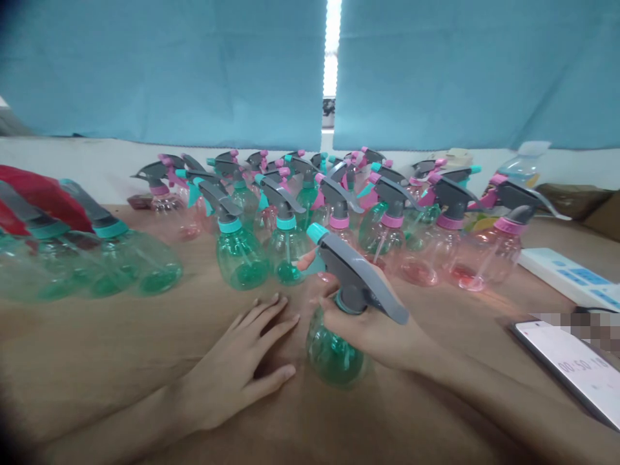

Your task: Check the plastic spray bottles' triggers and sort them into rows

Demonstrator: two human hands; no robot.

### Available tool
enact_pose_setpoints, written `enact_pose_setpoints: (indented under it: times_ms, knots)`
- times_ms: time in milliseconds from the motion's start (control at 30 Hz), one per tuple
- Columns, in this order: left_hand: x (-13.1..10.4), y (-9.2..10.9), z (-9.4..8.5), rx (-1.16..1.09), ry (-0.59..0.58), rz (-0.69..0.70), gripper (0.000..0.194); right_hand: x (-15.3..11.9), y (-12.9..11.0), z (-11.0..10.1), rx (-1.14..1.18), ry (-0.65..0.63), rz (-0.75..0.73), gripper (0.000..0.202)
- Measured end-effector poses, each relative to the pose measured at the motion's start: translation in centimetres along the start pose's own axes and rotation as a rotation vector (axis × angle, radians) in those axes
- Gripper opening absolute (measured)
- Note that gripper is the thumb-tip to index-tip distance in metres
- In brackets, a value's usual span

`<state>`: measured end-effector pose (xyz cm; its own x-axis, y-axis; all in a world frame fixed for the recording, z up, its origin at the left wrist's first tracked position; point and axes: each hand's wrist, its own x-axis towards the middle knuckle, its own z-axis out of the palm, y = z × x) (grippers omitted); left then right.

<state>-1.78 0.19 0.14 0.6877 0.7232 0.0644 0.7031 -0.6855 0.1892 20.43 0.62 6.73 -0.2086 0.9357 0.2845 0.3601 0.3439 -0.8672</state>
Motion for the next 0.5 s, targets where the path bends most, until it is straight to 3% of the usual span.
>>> enact_pose_setpoints:
  times_ms: [500]
  knots:
    - [0.03,0.06,-0.12,-0.008,0.031,0.000,0.057,0.18,-0.76,-0.38,-0.050,0.072,-0.055,0.015]
